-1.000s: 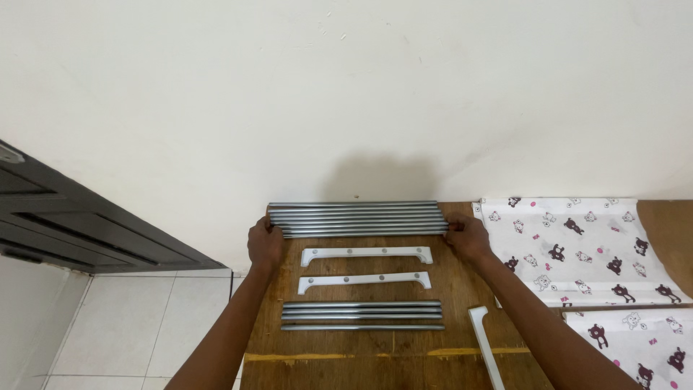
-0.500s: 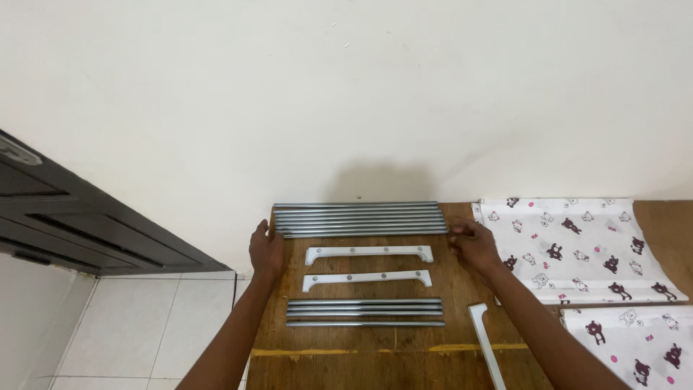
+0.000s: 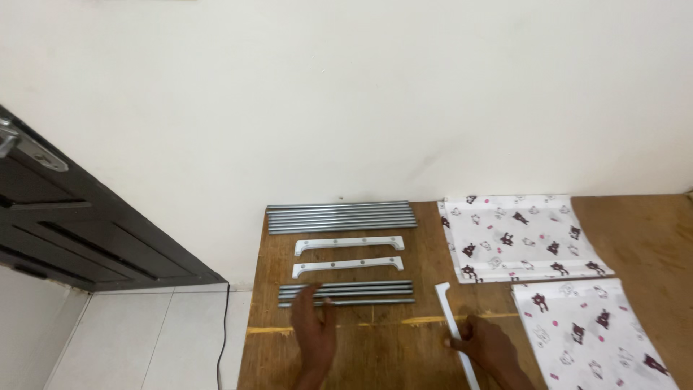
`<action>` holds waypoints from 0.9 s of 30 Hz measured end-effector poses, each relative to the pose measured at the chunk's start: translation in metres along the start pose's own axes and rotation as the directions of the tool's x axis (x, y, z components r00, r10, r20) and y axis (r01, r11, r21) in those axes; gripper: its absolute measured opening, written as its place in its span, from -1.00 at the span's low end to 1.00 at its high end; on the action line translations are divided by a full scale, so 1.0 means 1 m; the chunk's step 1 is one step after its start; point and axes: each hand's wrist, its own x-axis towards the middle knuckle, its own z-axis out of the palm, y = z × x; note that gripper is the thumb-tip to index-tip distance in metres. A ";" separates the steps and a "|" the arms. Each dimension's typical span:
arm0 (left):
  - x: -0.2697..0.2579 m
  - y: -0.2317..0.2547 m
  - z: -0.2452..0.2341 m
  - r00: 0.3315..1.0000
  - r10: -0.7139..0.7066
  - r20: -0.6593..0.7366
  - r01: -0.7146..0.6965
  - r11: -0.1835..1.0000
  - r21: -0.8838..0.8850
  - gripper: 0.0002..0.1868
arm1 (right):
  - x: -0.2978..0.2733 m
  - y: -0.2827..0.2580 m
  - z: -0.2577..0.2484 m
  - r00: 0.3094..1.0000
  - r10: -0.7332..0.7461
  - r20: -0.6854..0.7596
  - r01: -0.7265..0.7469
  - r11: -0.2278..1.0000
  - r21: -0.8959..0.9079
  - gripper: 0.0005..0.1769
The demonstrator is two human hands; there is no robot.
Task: The person assembles a small fabric-covered shelf by inserting metal rods into the frame and attaching fabric panels. They repeatedly insert and remove rods to adjust the structure, then place fabric panels onto the frame and secure them.
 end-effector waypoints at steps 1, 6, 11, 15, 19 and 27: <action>-0.016 0.013 0.004 0.999 -0.025 0.026 0.026 0.998 -0.050 -0.62 | -0.005 0.003 0.003 1.000 -0.011 -0.009 0.011 1.000 -0.008 -0.50; -0.052 0.073 0.006 0.843 -0.056 0.535 0.227 0.939 -0.259 -0.49 | -0.025 0.003 -0.010 0.974 -0.199 -0.105 0.208 0.974 0.089 -0.64; -0.046 0.120 -0.015 0.836 0.248 0.490 -0.067 0.932 -0.357 -0.33 | -0.075 -0.024 -0.085 0.884 -0.452 0.116 0.377 0.839 0.392 -0.62; -0.035 0.144 -0.039 0.893 0.176 0.414 0.019 0.905 -0.425 -0.51 | -0.136 -0.053 -0.129 0.896 -0.421 0.140 0.322 0.835 0.447 -0.56; -0.036 0.135 -0.062 0.869 0.076 0.489 0.143 0.907 -0.396 -0.70 | -0.161 -0.065 -0.148 0.873 -0.439 0.214 0.353 0.870 0.343 -0.60; -0.028 0.088 -0.088 0.920 -0.259 0.294 0.346 0.889 -0.299 -0.71 | -0.127 -0.040 -0.117 0.916 -0.400 0.027 0.332 0.795 0.507 -0.63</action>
